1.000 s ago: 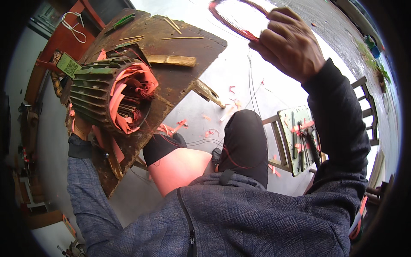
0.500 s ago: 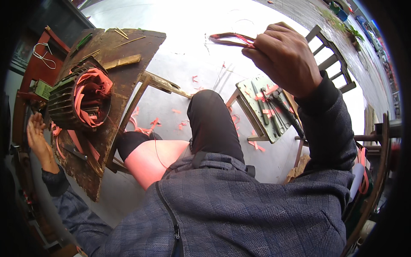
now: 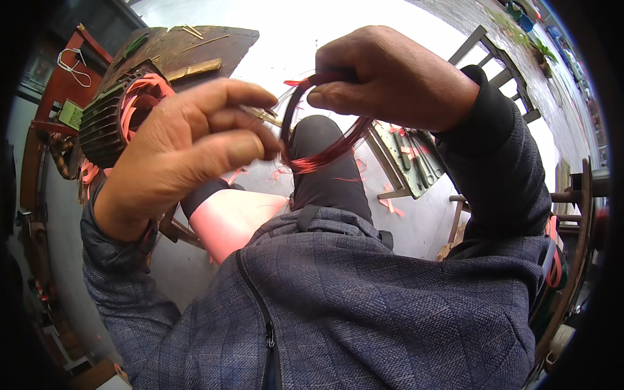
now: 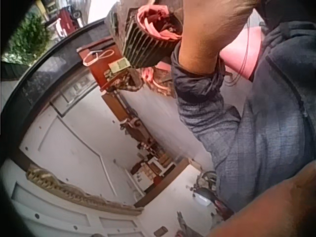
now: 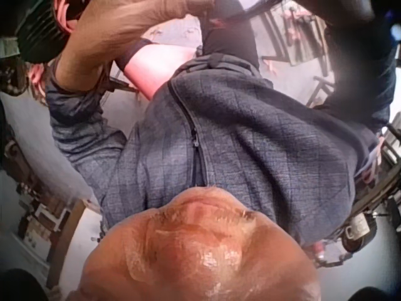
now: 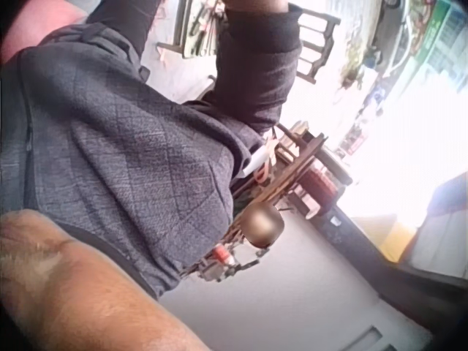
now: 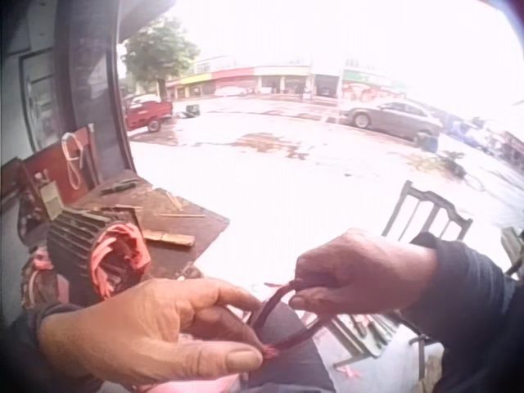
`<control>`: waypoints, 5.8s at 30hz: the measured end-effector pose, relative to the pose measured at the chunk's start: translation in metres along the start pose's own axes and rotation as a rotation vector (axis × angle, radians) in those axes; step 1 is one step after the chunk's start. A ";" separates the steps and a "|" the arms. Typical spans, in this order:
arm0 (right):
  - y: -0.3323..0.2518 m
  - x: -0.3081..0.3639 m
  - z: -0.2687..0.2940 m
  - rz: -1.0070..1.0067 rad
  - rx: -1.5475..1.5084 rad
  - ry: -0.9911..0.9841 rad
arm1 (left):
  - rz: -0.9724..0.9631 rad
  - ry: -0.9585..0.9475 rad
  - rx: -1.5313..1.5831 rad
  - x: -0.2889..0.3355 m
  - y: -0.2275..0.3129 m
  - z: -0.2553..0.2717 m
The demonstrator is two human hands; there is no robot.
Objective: The person cuts a pink insulating sheet with a knife and inserts it into a motor stator. They then pull a bundle of red copper wire from the stator, straighten and align it, and reinsert the bundle into the stator slots.
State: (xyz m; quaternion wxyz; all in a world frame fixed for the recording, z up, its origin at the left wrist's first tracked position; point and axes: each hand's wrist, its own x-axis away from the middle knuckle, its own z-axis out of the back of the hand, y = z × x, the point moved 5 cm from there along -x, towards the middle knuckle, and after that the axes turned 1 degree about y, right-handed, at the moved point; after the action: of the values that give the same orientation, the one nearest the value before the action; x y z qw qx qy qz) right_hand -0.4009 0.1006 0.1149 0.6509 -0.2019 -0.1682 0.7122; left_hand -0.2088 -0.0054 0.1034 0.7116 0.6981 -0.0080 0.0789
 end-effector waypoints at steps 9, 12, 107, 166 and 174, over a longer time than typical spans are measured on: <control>0.017 0.002 -0.017 0.123 -0.140 0.234 | 0.198 0.145 -0.108 0.023 -0.022 0.015; 0.019 0.001 -0.018 0.195 -0.065 0.293 | 0.203 0.147 -0.139 0.040 -0.017 0.024; 0.003 -0.044 -0.053 -0.063 -0.711 0.291 | -0.323 0.293 -0.043 0.025 -0.081 0.065; 0.041 -0.056 -0.094 0.086 -1.086 0.122 | -0.421 0.358 0.356 0.069 -0.042 0.093; 0.035 -0.045 -0.073 0.195 -1.202 0.092 | -0.410 0.361 0.337 0.062 -0.042 0.081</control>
State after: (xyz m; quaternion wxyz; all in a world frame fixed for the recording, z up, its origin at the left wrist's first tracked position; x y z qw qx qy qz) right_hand -0.3910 0.0506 0.0375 0.3613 -0.5791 -0.4930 0.5394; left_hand -0.1340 -0.0804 0.0711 0.5769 0.7680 0.2723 0.0568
